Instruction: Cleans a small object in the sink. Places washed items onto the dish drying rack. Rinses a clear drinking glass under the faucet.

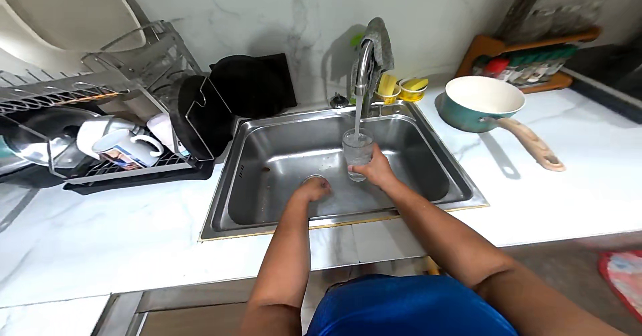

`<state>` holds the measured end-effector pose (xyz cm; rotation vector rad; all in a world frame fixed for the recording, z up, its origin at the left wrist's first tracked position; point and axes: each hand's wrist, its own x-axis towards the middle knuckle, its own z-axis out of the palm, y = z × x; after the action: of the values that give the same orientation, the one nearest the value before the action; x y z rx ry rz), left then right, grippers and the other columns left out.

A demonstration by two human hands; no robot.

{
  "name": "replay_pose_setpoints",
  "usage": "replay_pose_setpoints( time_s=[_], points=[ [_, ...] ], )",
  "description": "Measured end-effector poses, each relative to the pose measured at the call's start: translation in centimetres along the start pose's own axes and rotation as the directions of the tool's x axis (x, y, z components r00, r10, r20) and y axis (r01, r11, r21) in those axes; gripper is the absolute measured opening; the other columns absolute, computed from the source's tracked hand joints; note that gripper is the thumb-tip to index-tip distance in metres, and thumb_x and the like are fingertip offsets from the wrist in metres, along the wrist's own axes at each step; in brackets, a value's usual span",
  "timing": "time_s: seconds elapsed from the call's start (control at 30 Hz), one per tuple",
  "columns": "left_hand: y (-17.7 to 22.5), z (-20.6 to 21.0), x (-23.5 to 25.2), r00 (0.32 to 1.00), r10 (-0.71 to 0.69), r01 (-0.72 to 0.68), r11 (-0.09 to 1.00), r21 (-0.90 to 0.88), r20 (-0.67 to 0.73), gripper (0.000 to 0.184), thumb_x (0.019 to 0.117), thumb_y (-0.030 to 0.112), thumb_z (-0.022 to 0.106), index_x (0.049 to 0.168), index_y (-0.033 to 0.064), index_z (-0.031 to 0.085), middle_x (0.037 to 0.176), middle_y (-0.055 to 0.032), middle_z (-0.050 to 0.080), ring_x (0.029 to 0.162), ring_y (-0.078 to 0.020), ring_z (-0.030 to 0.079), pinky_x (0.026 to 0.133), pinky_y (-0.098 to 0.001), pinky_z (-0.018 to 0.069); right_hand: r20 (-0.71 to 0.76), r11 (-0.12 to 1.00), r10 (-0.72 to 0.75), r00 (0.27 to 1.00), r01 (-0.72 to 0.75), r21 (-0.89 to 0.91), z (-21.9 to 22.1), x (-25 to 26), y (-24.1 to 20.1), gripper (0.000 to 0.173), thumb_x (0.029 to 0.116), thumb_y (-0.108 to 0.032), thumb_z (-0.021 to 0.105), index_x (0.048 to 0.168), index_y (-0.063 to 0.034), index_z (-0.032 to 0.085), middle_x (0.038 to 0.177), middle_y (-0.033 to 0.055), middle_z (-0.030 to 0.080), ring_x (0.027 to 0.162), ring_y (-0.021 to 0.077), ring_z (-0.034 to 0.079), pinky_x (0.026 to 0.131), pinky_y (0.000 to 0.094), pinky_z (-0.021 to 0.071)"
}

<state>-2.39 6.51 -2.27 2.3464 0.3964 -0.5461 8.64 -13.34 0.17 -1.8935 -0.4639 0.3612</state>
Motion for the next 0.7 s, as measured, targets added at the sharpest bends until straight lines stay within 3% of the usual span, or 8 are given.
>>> replay_pose_setpoints(
  time_s=[0.17,0.37,0.57,0.7],
  points=[
    [-0.3,0.0,-0.1,1.0,0.016,-0.016,1.0,-0.011,-0.004,0.037,0.1065,0.027,0.056,0.13,0.0002,0.063,0.12,-0.0234,0.066,0.101,-0.0335,0.066,0.092,-0.0539,0.0527,-0.024,0.999,-0.012,1.0,0.011,-0.035,-0.3,0.1,-0.4,0.102,0.0713,-0.018,0.095,0.152,0.0007,0.036,0.131,0.0262,0.062,0.123,0.0354,0.063,0.106,0.0523,0.0507],
    [-0.3,-0.3,0.0,1.0,-0.008,0.008,0.999,-0.031,0.019,0.037,0.1071,0.027,0.055,0.132,0.0004,0.061,0.125,-0.0231,0.064,0.107,-0.0343,0.065,0.095,-0.0547,0.0515,-0.037,0.999,-0.025,0.999,0.024,-0.041,-0.6,0.3,-0.6,0.1,0.0702,-0.017,0.096,0.15,-0.0004,0.038,0.131,0.0256,0.062,0.122,0.0347,0.063,0.105,0.0521,0.0513],
    [-0.1,-0.5,0.0,0.999,-0.005,0.005,1.0,0.01,0.033,0.037,0.1081,0.028,0.053,0.131,0.0001,0.061,0.119,-0.0226,0.066,0.1,-0.0319,0.065,0.09,-0.0518,0.0522,-0.055,1.0,-0.022,0.998,0.021,-0.008,-1.2,0.0,-1.0,0.105,0.0693,-0.015,0.096,0.153,-0.0011,0.033,0.132,0.0247,0.062,0.121,0.033,0.064,0.104,0.0502,0.0524],
    [-0.3,-0.4,-0.2,1.0,0.0,0.001,1.0,-0.014,0.022,0.037,0.1076,0.027,0.054,0.131,-0.0001,0.061,0.121,-0.0237,0.065,0.103,-0.034,0.066,0.092,-0.0539,0.0523,-0.069,0.999,-0.03,0.997,0.033,0.043,-2.4,-0.2,-1.1,0.101,0.0687,-0.013,0.095,0.151,-0.0018,0.037,0.131,0.0226,0.063,0.12,0.0307,0.065,0.104,0.0486,0.0535]
  ],
)
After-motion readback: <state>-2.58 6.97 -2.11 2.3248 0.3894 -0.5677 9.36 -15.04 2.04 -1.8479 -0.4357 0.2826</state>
